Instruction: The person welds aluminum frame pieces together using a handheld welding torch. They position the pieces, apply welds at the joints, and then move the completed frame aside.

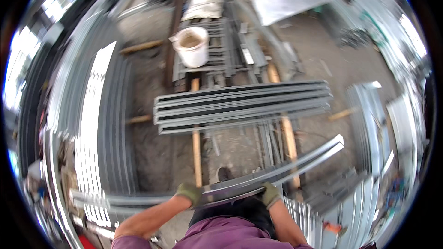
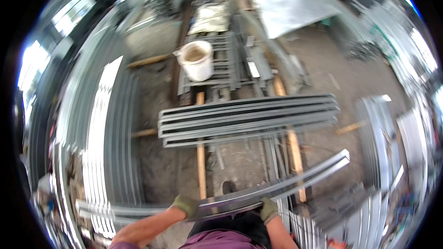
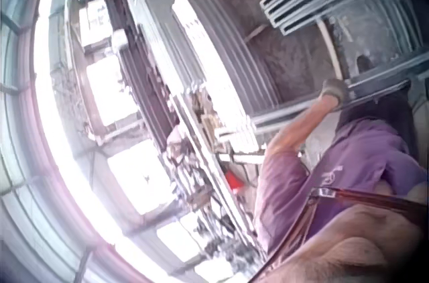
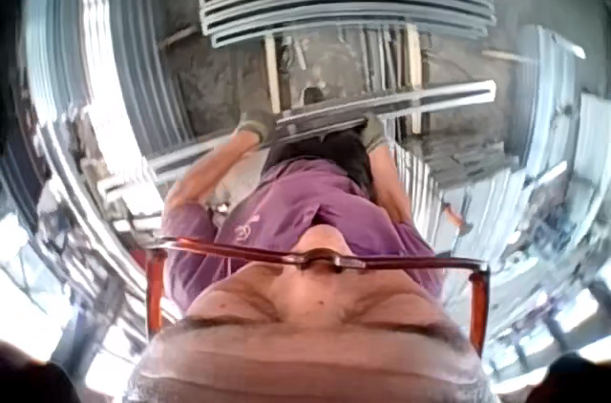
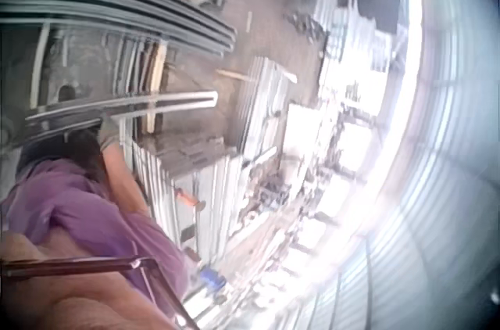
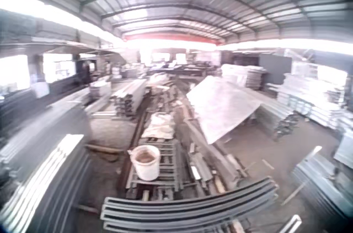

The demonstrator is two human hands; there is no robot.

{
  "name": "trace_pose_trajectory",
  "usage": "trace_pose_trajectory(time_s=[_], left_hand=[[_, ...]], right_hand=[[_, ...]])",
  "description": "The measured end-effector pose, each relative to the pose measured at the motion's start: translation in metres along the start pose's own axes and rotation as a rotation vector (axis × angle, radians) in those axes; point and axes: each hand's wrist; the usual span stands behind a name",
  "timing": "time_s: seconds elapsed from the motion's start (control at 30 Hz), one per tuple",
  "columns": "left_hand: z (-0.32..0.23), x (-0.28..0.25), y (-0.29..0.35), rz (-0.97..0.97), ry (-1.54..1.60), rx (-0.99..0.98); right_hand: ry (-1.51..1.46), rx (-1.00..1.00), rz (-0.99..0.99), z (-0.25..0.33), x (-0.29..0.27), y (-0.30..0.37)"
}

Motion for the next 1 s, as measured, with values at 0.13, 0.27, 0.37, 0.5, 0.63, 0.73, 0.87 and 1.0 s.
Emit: trace_pose_trajectory(time_s=[0.13,0.27,0.37,0.5,0.63,0.73,0.87,1.0], left_hand=[[-0.011,-0.045,-0.071,-0.041,-0.008,0.036],[-0.024,-0.079,-0.131,-0.081,0.074,0.046],[-0.044,-0.096,-0.194,-0.078,0.133,0.038],[-0.081,-0.111,-0.273,-0.046,0.23,0.002],[-0.12,-0.119,-0.354,-0.087,0.314,-0.027],[-0.142,-0.113,-0.413,-0.103,0.356,-0.07],[-0.163,-0.109,-0.476,-0.175,0.387,-0.102],[-0.159,-0.14,-0.502,-0.122,0.374,-0.154]], right_hand=[[0.073,0.034,-0.024,0.056,0.004,-0.044],[-0.028,0.14,-0.204,0.095,0.013,-0.094],[-0.011,0.119,-0.184,0.122,0.0,-0.136],[-0.005,0.13,-0.227,0.155,-0.012,-0.177],[-0.073,0.138,-0.26,0.182,-0.05,-0.242],[-0.101,0.087,-0.252,0.196,-0.061,-0.281],[-0.055,0.056,-0.326,0.208,-0.072,-0.331],[-0.007,0.071,-0.385,0.231,-0.031,-0.357]])
Point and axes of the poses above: each hand's wrist, its own y-axis away from the middle knuckle, its own x-axis out of the palm, z = x × y, and after that the axes turned 13 degrees about -x, right-handed
